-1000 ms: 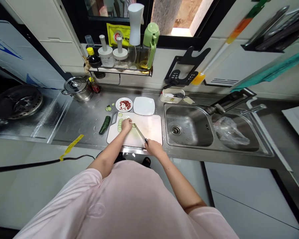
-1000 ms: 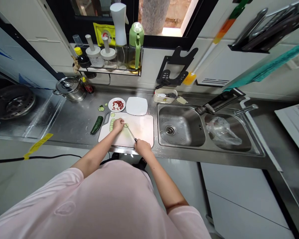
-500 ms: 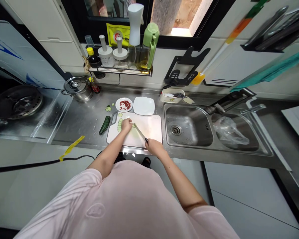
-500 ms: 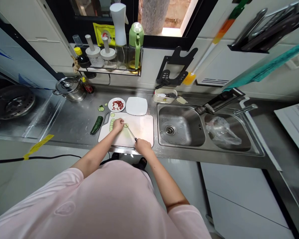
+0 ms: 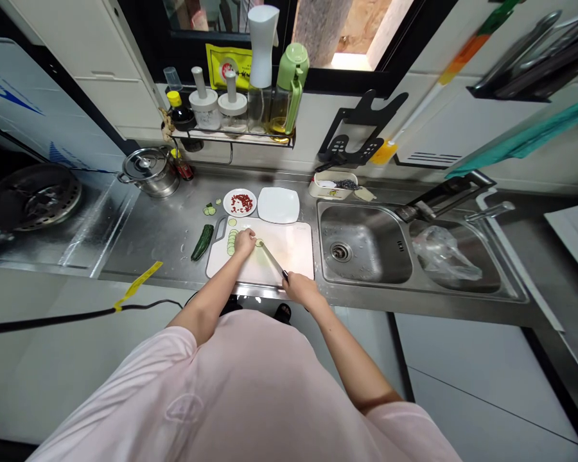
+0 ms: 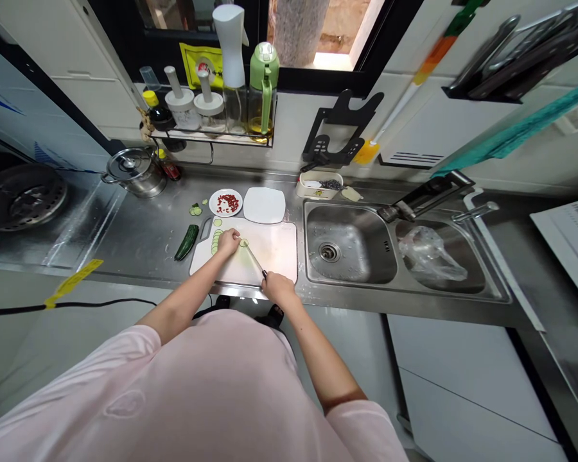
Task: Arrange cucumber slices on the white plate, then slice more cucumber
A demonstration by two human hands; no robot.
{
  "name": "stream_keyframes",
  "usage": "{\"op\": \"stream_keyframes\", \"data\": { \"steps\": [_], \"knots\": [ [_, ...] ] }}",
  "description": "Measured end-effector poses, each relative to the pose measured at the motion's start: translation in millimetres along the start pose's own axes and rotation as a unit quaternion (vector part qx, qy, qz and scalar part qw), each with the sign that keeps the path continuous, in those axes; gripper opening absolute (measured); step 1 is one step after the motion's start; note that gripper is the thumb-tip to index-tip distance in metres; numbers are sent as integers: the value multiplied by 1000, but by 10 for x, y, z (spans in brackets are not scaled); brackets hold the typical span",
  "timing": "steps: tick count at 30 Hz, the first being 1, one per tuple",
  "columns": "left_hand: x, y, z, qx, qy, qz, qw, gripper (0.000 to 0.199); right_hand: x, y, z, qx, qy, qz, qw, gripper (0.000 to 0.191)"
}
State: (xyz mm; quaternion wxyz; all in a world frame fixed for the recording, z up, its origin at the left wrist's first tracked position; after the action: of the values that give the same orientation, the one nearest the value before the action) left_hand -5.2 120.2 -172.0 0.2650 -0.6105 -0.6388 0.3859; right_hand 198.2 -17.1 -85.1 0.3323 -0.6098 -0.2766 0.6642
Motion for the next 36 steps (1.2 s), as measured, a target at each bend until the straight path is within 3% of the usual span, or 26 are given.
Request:
{"op": "stream_keyframes", "data": {
  "steps": [15,36],
  "knots": [
    [2,15,-3,4,7,-1,1000,13,128,-31,82,2,-3,13,1000,37],
    [16,32,11,3,4,-2,1000,13,101,-97,118,-3,-1,15,1000,36]
  ]
}}
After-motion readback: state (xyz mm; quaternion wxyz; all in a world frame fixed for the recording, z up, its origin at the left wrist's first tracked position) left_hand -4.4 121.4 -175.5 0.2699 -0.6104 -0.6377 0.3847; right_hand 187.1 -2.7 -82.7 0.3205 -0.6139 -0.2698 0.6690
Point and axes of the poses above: each hand's wrist, its own x-axis towards the middle knuckle, its own y-axis out of the palm, z = x × y, the point moved 7 cm from there along x, towards the middle knuckle, and after that the axes turned 6 degrees about y, right-handed, at the moved point
